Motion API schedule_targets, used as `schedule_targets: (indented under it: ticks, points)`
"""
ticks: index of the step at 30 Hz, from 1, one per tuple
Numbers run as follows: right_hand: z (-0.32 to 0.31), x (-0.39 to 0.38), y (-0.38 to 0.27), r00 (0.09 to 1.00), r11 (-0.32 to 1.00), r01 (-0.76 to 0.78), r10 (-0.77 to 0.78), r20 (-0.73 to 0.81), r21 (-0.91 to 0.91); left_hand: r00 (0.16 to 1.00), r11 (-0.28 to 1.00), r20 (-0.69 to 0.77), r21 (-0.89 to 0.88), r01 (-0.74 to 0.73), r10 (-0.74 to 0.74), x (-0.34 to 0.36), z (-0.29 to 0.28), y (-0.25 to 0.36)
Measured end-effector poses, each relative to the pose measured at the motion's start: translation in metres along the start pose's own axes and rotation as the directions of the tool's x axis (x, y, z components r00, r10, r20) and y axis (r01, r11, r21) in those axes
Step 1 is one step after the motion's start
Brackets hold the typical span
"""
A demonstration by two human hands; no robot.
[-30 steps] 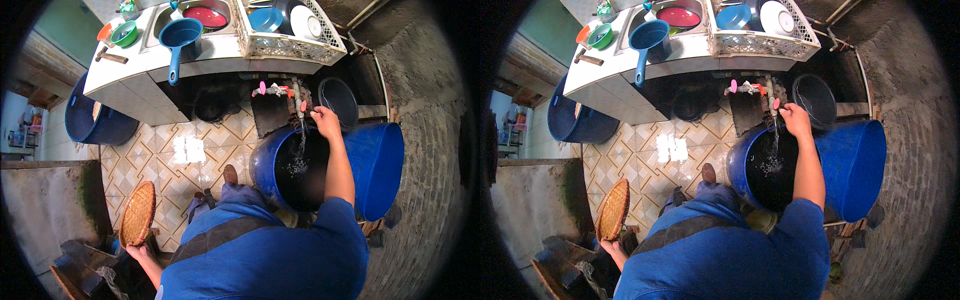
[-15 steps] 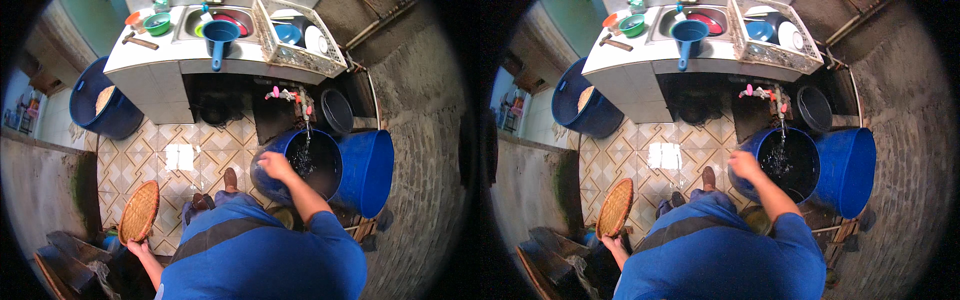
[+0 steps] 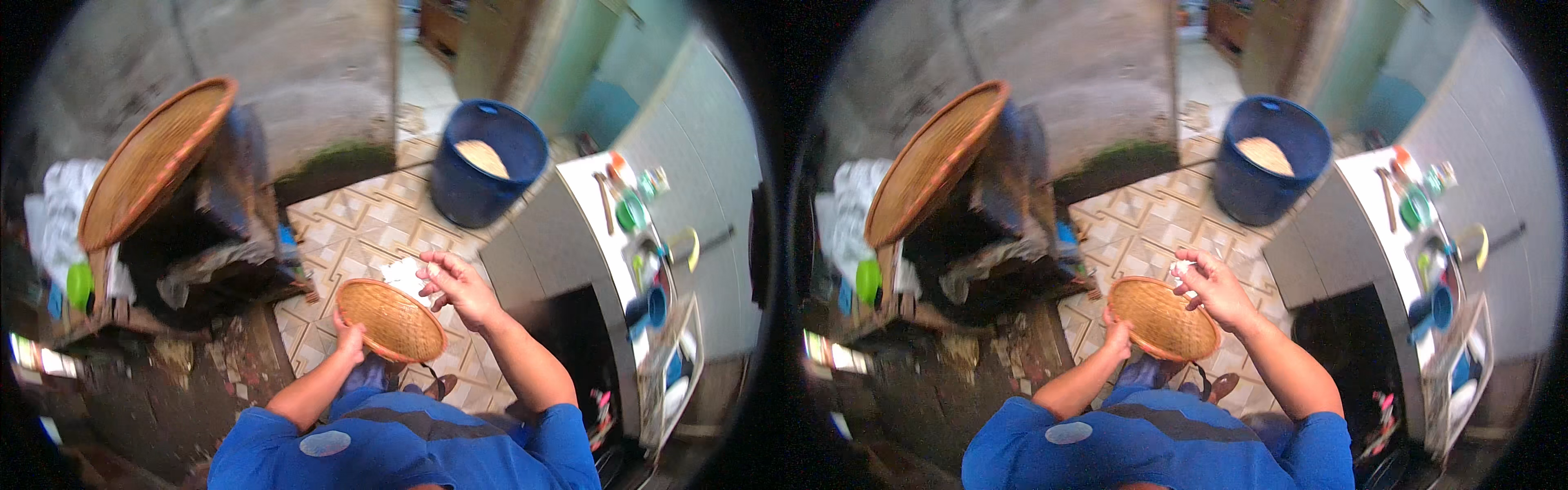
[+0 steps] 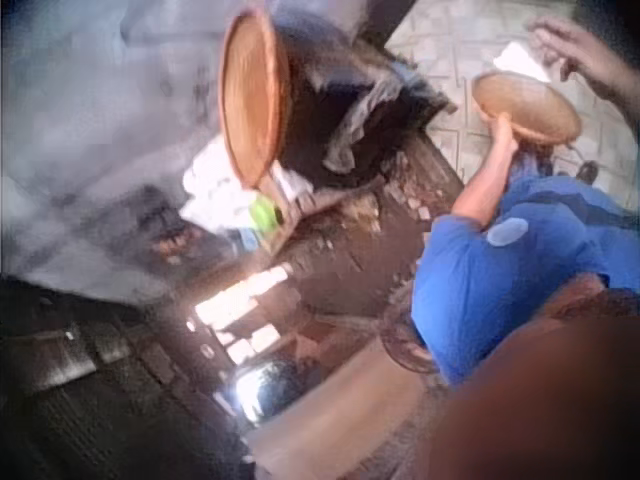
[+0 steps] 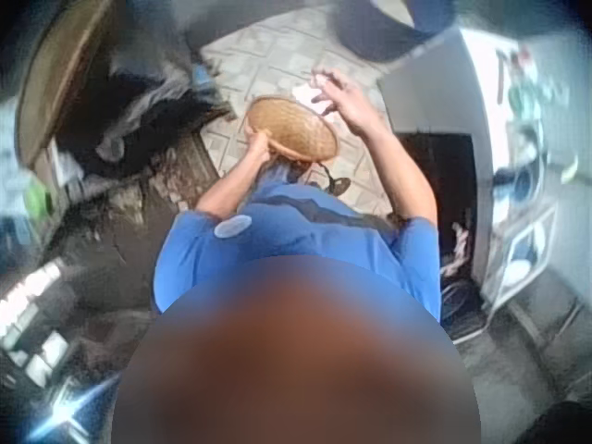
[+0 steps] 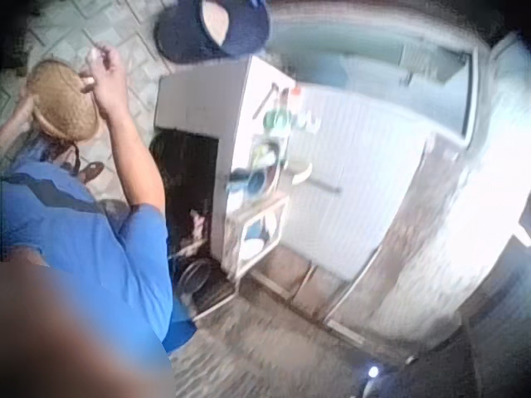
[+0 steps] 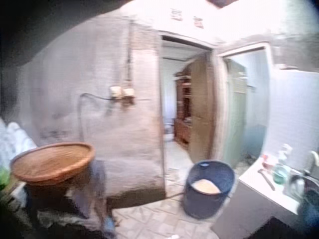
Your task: The person sifts grains in a woven basket, removes debris by hand, and pours the contents into a blue bucket. They then rinse the basket with water from a ladle and add water to the bucket containing the grains.
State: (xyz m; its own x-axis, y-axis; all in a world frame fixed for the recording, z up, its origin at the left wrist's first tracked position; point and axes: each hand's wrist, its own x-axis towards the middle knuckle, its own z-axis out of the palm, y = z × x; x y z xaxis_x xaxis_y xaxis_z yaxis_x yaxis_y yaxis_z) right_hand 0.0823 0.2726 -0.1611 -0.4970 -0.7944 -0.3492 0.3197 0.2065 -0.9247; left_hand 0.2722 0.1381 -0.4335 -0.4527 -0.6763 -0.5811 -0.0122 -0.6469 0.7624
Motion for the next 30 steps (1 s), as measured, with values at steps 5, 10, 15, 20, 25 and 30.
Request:
schedule_targets:
  ticks: [5,10,15,20,25,30]
  points:
    - [0.083,0.060,-0.043,0.981,1.000,0.023,-0.019,0.191,-0.017,0.991,0.988,-0.057,0.088,0.123,-0.119,-0.021,-0.004,0.004]
    - [0.168,0.131,-0.089,0.926,0.991,-0.131,0.116,0.359,0.018,0.996,0.998,-0.086,0.054,0.044,-0.039,-0.021,-0.019,-0.018]
    - [0.259,0.190,-0.143,0.931,0.973,-0.145,0.073,0.357,0.178,0.994,0.998,-0.112,0.059,-0.015,0.022,-0.039,-0.014,-0.005]
    - [0.331,0.211,-0.164,0.902,0.960,-0.148,0.032,0.432,0.239,0.991,0.997,-0.127,0.067,-0.028,0.037,-0.037,-0.027,-0.007]
    - [0.347,0.252,-0.151,0.929,0.942,-0.102,-0.025,0.369,0.321,0.994,0.999,-0.112,-0.046,-0.007,0.002,-0.028,-0.035,-0.012]
    - [0.307,0.220,-0.148,0.944,0.884,-0.051,-0.110,0.312,0.465,0.998,0.999,-0.055,-0.034,0.023,-0.025,-0.021,-0.042,-0.002]
